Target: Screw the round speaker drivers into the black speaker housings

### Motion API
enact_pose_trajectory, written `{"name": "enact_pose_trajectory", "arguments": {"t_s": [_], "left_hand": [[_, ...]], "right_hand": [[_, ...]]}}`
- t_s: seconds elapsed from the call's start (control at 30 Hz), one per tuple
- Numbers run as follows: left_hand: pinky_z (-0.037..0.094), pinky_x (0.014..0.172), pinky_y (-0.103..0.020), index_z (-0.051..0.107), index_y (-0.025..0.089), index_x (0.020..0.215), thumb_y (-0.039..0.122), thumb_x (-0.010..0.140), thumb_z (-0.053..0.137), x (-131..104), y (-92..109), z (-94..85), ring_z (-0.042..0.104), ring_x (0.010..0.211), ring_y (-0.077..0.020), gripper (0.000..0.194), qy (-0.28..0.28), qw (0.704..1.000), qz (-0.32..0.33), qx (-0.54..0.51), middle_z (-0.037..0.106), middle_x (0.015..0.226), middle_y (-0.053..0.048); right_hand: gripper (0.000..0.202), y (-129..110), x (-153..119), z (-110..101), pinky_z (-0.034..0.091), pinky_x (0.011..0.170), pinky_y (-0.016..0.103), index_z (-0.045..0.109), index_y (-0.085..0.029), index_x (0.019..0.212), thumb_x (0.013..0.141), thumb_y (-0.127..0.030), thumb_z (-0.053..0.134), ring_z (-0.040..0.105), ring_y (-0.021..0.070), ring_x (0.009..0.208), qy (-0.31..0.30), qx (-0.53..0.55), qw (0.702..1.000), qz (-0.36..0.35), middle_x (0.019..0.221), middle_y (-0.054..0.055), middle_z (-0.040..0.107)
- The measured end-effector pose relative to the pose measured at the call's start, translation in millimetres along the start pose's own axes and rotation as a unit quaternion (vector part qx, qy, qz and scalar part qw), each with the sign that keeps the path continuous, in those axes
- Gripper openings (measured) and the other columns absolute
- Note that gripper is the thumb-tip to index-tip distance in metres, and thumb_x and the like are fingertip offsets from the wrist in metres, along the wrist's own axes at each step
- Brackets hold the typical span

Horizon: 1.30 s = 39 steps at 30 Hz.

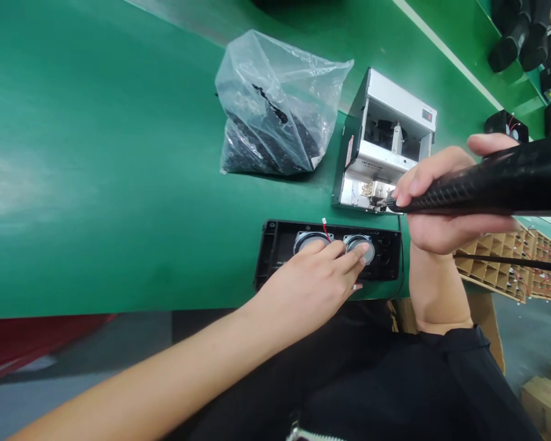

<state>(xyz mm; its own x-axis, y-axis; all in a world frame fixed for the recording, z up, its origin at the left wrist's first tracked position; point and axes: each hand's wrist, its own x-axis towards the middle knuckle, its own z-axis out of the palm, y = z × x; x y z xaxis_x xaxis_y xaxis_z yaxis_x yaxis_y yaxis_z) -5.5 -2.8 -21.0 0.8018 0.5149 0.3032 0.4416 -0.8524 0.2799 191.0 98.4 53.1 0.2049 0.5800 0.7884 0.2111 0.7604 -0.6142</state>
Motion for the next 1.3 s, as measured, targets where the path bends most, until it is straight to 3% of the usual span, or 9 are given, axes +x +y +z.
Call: {"name": "enact_pose_trajectory", "arguments": {"t_s": [0.17,0.33,0.43,0.53,0.6,0.7,0.9,1.1,1.3], "left_hand": [[0.049,0.093,-0.045,0.088,0.020,0.149,0.036,0.120,0.079,0.8,1.2,2.6,0.074,0.116,-0.0278,0.034,-0.023,1.000,-0.007,-0.001,0.084,0.164,-0.014],[0.050,0.090,-0.045,0.091,0.018,0.142,0.032,0.119,0.080,2.6,0.1,1.6,0.076,0.111,-0.0265,0.029,0.007,1.000,-0.002,0.008,0.087,0.158,-0.011],[0.052,0.089,-0.045,0.092,0.017,0.138,0.027,0.117,0.080,2.3,-1.1,0.1,0.076,0.110,-0.0268,0.026,0.015,1.000,0.005,0.007,0.087,0.158,-0.012],[0.054,0.088,-0.046,0.091,0.019,0.142,0.024,0.116,0.079,1.9,-2.1,-1.7,0.077,0.110,-0.0277,0.028,0.002,1.000,0.003,-0.018,0.086,0.159,-0.012],[0.054,0.088,-0.046,0.090,0.020,0.145,0.023,0.117,0.077,1.9,-2.6,-2.8,0.078,0.111,-0.0285,0.031,-0.007,0.999,-0.001,-0.038,0.086,0.160,-0.013],[0.054,0.089,-0.048,0.089,0.018,0.145,0.024,0.121,0.070,1.9,-3.2,-4.6,0.078,0.111,-0.0295,0.031,-0.012,0.999,0.001,-0.039,0.086,0.160,-0.013],[0.053,0.091,-0.048,0.087,0.016,0.146,0.022,0.125,0.063,3.0,-3.8,-11.6,0.076,0.111,-0.0284,0.032,-0.033,0.999,0.002,-0.026,0.085,0.162,-0.011],[0.055,0.085,-0.049,0.086,0.014,0.144,0.024,0.127,0.055,3.0,-2.2,-12.4,0.074,0.106,-0.0287,0.037,-0.022,1.000,0.008,-0.007,0.085,0.162,-0.009],[0.055,0.089,-0.049,0.082,0.014,0.148,0.025,0.127,0.058,4.7,0.4,-14.4,0.075,0.112,-0.0288,0.033,-0.060,0.998,-0.016,-0.019,0.083,0.165,-0.009]], "right_hand": [[0.059,1.9,-0.2,-0.3,0.038,0.034,0.028,0.070,-0.038,0.136,0.109,-0.090,0.060,0.045,0.0128,0.035,-0.014,0.045,0.996,0.072,0.065,-0.012,0.059],[0.059,-11.4,0.6,-6.5,0.046,0.040,0.026,0.073,-0.038,0.138,0.114,-0.088,0.051,0.052,0.0124,0.039,-0.015,0.060,0.989,0.134,0.069,-0.010,0.061],[0.063,-33.7,-2.3,-22.0,0.048,0.041,0.025,0.076,-0.039,0.132,0.111,-0.093,0.051,0.050,0.0115,0.039,-0.005,0.029,0.994,0.104,0.070,-0.010,0.058],[0.059,-65.0,-10.5,-42.5,0.059,0.046,0.028,0.079,-0.040,0.124,0.108,-0.094,0.060,0.059,0.0134,0.044,-0.026,0.001,0.988,0.150,0.072,-0.009,0.062],[0.056,-82.2,-21.6,-53.8,0.064,0.049,0.030,0.082,-0.045,0.130,0.106,-0.092,0.066,0.063,0.0148,0.048,-0.033,-0.010,0.983,0.183,0.074,-0.009,0.065],[0.061,-93.8,-44.5,-64.6,0.063,0.046,0.030,0.082,-0.044,0.148,0.112,-0.087,0.058,0.061,0.0141,0.045,-0.003,-0.003,0.988,0.154,0.075,-0.009,0.068],[0.055,-90.3,-71.9,-75.0,0.064,0.050,0.031,0.080,-0.048,0.150,0.108,-0.083,0.072,0.065,0.0149,0.047,-0.009,-0.013,0.980,0.198,0.075,-0.011,0.072],[0.060,-81.5,-79.4,-75.4,0.058,0.045,0.031,0.076,-0.047,0.149,0.114,-0.088,0.051,0.058,0.0154,0.042,-0.005,-0.009,0.983,0.182,0.072,-0.011,0.068],[0.058,-73.6,-85.7,-76.4,0.060,0.046,0.033,0.073,-0.046,0.149,0.110,-0.087,0.062,0.060,0.0175,0.043,-0.023,0.000,0.980,0.196,0.072,-0.010,0.071]]}}
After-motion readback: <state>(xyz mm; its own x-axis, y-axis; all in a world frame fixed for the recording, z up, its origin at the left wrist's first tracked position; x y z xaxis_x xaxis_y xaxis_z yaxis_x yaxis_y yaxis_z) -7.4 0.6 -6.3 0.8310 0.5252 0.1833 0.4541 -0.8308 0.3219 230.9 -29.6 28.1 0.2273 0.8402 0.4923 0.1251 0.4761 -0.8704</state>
